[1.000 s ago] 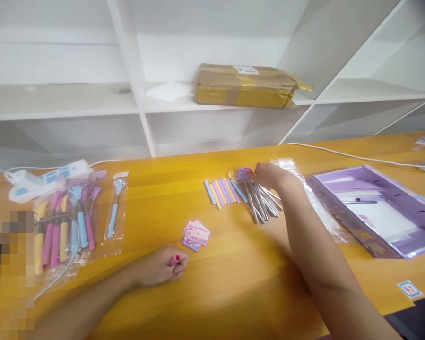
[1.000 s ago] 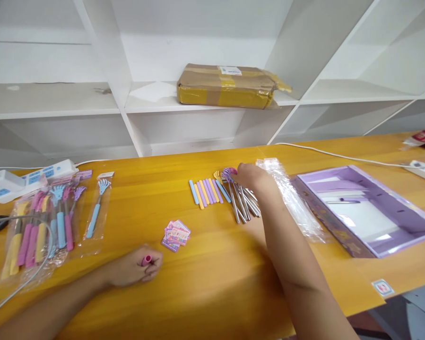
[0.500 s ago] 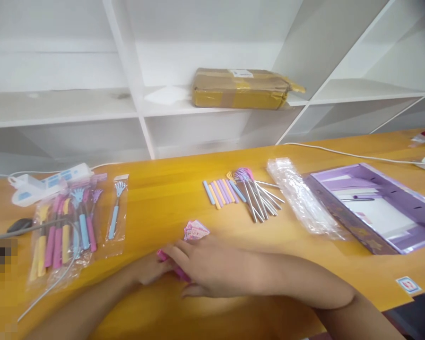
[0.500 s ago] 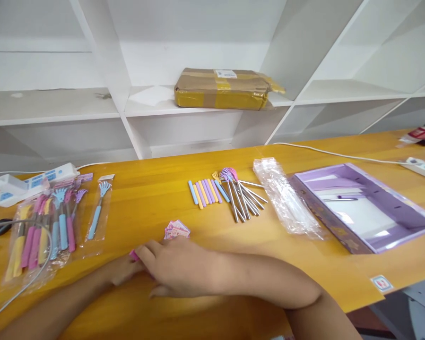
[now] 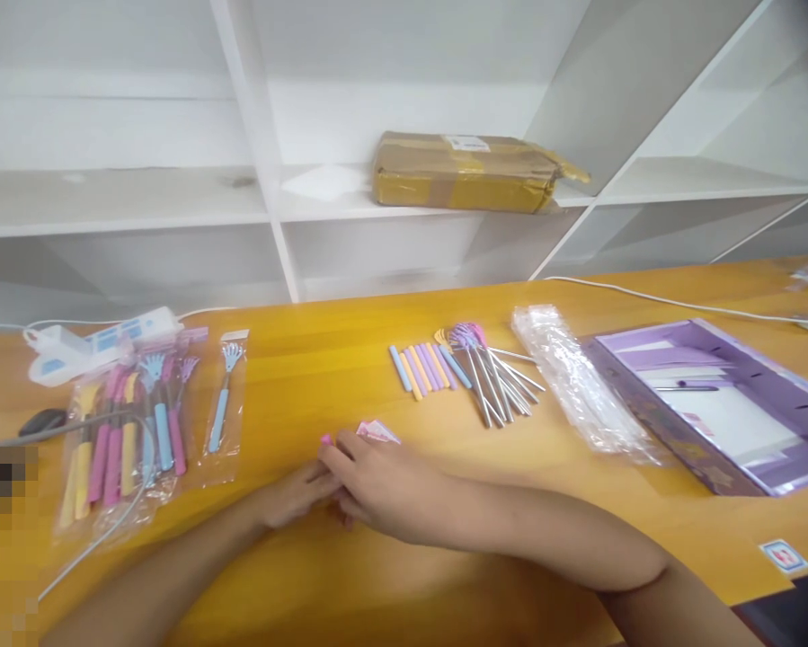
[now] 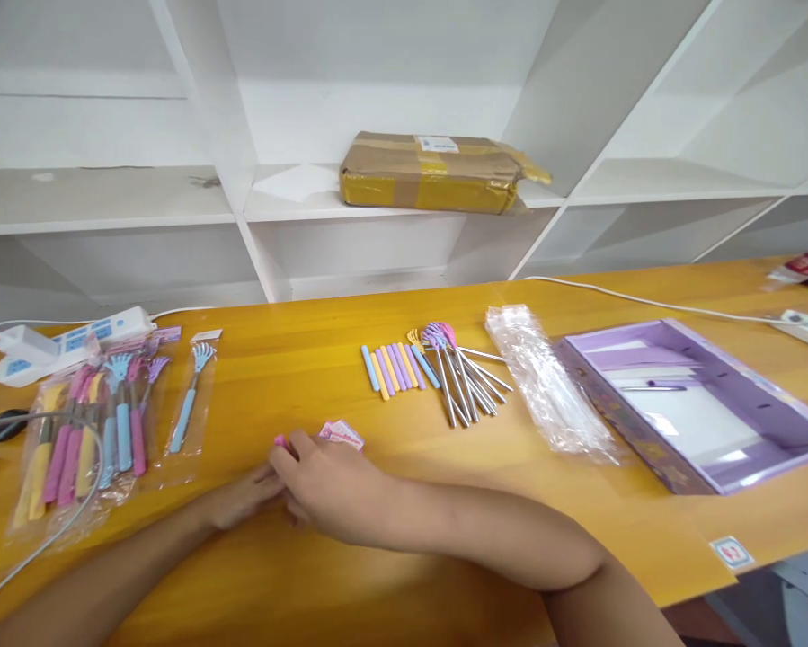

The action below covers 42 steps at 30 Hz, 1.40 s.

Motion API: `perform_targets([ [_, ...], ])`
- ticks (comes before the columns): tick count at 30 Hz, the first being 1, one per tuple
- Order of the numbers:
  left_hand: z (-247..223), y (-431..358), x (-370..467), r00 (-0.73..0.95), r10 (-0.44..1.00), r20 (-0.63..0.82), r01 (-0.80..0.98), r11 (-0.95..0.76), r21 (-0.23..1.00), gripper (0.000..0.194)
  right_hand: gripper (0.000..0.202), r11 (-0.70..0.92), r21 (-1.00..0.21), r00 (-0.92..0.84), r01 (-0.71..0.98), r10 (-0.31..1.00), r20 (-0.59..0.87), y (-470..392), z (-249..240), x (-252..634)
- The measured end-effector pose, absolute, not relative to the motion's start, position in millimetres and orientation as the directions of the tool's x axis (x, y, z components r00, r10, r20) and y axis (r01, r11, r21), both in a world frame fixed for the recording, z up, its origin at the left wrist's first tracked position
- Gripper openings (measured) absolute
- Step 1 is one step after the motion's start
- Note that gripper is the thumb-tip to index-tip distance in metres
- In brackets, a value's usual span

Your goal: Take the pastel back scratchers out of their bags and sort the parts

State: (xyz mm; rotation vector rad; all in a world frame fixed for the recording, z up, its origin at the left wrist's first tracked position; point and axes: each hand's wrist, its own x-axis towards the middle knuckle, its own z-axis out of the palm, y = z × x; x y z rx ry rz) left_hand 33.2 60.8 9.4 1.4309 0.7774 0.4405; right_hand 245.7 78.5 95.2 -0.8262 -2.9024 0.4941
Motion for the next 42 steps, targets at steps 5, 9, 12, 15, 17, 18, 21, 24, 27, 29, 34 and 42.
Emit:
perform_targets([
  [5,-2.4,66.8,39.3,0.807,0.572,-0.151,-0.066,0.341,0.938,0.073,0.046,0.649,-0.253,-0.676,0.717,0.736,-0.028,128.8,85.9,251.9],
  [9,-2.4,65.9,44.1,0.797,0.572,-0.191,-0.050,0.378,0.924,0.072,0.058,0.556,-0.016,-0.555,0.831,0.832,0.015,174.3,65.1,263.0],
  [12,8.5,68.1,44.6,0.712,0.680,-0.176,0.005,0.246,0.969,0.064,0.051,0.506,0.081,-0.507,0.859,0.862,-0.016,191.3,48.7,269.1],
  [15,30.5,83.7,30.4,0.407,0.909,-0.085,0.280,-0.036,0.959,0.039,0.039,0.478,0.114,-0.479,0.871,0.877,-0.020,196.1,40.7,273.5],
  [17,45.8,101.4,8.7,0.196,0.980,0.035,0.544,-0.138,0.828,0.026,0.034,0.476,0.129,-0.478,0.870,0.878,-0.017,197.3,39.9,275.8],
  [18,51.5,110.9,-5.3,0.143,0.984,0.105,0.688,-0.175,0.705,0.022,0.033,0.476,0.133,-0.478,0.869,0.878,-0.018,198.0,40.2,276.6],
  [21,55.4,135.5,-50.2,0.019,0.964,0.266,0.980,-0.071,0.186,0.029,0.030,0.476,0.136,-0.478,0.869,0.878,-0.019,200.1,41.2,277.0],
  [24,42.9,147.7,-82.4,-0.107,0.959,0.262,0.984,0.140,-0.110,0.046,0.025,0.502,0.104,-0.508,0.859,0.861,0.041,200.0,41.1,274.3],
  [27,31.3,150.4,-91.8,-0.151,0.964,0.217,0.968,0.189,-0.167,0.057,0.028,0.546,0.047,-0.547,0.836,0.825,0.141,196.4,42.2,270.7],
  [29,30.9,150.6,-88.8,-0.171,0.969,0.180,0.976,0.192,-0.102,0.054,0.030,0.570,0.008,-0.562,0.822,0.809,0.173,193.1,44.7,268.8],
  [34,43.8,145.7,-67.7,-0.175,0.975,-0.137,0.845,0.220,0.488,0.054,0.026,0.571,-0.182,-0.536,0.800,0.818,0.209,185.2,51.1,266.6],
  [42,29.5,106.3,-3.4,0.600,0.755,-0.266,-0.191,0.457,0.868,0.040,0.042,0.506,-0.788,-0.639,0.351,0.744,0.194,168.2,50.0,255.6],
])
